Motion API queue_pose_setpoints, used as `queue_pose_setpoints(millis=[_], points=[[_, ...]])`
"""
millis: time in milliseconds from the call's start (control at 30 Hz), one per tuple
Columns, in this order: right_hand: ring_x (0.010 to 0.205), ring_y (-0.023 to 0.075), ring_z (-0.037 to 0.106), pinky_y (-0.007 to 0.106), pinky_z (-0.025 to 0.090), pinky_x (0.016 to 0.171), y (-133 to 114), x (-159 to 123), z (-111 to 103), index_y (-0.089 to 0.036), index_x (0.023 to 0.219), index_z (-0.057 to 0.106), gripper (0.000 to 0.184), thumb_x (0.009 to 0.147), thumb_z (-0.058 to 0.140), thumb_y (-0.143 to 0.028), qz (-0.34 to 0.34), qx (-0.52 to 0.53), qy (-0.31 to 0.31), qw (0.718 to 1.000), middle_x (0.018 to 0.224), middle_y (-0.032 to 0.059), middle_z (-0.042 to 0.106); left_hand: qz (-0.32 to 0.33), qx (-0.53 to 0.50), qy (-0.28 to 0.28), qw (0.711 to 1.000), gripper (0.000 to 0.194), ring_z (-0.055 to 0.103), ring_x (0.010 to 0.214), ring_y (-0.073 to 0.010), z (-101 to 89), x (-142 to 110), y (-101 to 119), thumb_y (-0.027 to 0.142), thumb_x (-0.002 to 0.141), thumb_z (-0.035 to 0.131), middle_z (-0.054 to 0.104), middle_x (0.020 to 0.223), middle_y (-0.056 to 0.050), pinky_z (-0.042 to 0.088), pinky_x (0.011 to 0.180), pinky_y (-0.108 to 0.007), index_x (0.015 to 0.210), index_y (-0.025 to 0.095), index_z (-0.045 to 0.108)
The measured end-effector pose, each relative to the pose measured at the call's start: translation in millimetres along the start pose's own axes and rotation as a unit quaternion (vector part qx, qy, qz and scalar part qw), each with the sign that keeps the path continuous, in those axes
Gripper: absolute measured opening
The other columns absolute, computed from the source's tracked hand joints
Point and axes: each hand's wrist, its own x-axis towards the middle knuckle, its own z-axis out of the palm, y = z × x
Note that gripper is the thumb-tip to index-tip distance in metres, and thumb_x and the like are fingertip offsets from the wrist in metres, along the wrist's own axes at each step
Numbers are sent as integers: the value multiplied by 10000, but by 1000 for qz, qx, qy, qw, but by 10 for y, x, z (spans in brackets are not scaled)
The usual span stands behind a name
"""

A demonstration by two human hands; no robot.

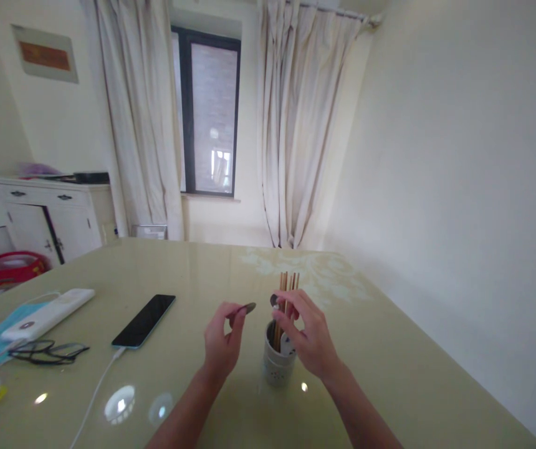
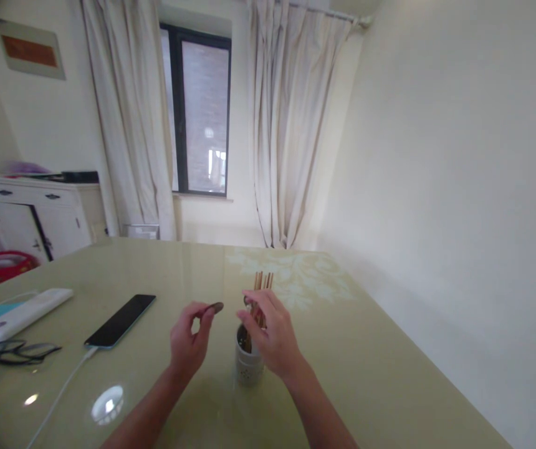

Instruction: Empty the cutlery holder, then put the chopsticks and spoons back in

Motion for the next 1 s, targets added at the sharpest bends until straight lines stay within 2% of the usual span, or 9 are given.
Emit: queue_pose_setpoints(millis=[67, 167, 233, 400, 500, 633, 800, 900, 1000], points=[[851, 184, 669, 303, 553, 800, -85, 43, 35, -239, 1301, 704, 286, 1037, 675, -347, -22, 24, -47, 998, 1090, 70, 727, 58, -28, -32, 997, 71, 639, 677, -114, 14, -45, 72, 233, 1016, 623, 702, 783, 10, 520, 663, -211, 984, 205, 680], [867, 190, 699, 299, 552, 801, -129, 104, 43, -234, 1115, 775, 164, 1064, 628, -289, -48, 27, -78, 995, 958, 51, 754, 91, -60, -64, 992, 86, 653, 702, -112, 39, -82, 145, 187, 1023, 601, 713, 817, 2, 526, 672, -206, 1043, 208, 682], [860, 193, 713, 301, 555, 798, -109, 158, -47, -225, 1029, 784, 180, 1068, 611, -253, -60, 11, -47, 997, 902, 45, 767, 71, -73, -87, 991, 149, 661, 729, -123, 45, -86, 154, 219, 1053, 546, 711, 851, -12, 532, 683, -220, 1127, 204, 675], [837, 187, 727, 305, 568, 808, -15, 353, -514, -229, 1018, 779, 124, 1033, 656, -220, -50, -48, 114, 991, 919, 28, 788, -32, -95, -187, 977, 384, 664, 907, -180, 47, -118, 41, 411, 1103, 396, 703, 1086, -90, 552, 813, -318, 1372, 200, 571], [855, 191, 734, 305, 568, 816, 43, 397, -623, -226, 1022, 782, 120, 1030, 663, -228, -54, -68, 106, 991, 941, 31, 793, -45, -112, -274, 954, 551, 660, 1033, -236, 74, -187, -42, 571, 1061, 430, 685, 1247, -139, 545, 888, -389, 1464, 202, 499], [886, 202, 741, 307, 572, 827, 153, 268, -425, -224, 1048, 780, 167, 1056, 614, -234, -39, -70, 13, 997, 954, 43, 789, -72, -100, -360, 925, 764, 640, 1194, -310, 122, -255, -51, 665, 959, 587, 657, 1374, -163, 513, 1002, -460, 1547, 208, 416], [899, 222, 716, 328, 567, 816, 286, 39, -155, -234, 1057, 774, 224, 1081, 551, -243, -19, -90, -49, 995, 945, 58, 763, -99, -96, -391, 910, 854, 656, 1194, -331, 151, -259, 16, 693, 912, 636, 675, 1373, -166, 521, 1014, -460, 1565, 193, 405], [906, 227, 691, 339, 563, 815, 355, -91, -97, -240, 1155, 749, 180, 1063, 596, -264, -38, -93, -38, 994, 991, 67, 748, -99, -92, -393, 910, 842, 669, 1179, -325, 151, -263, 10, 708, 907, 631, 680, 1378, -161, 527, 1020, -454, 1545, 193, 438], [790, 199, 634, 323, 546, 735, 453, -236, -91, -231, 1206, 714, 188, 1039, 643, -278, -37, -87, 47, 994, 973, 64, 714, -97, -90, -398, 908, 830, 656, 1232, -334, 133, -256, -9, 703, 909, 635, 662, 1421, -162, 524, 1047, -453, 1543, 201, 453]])
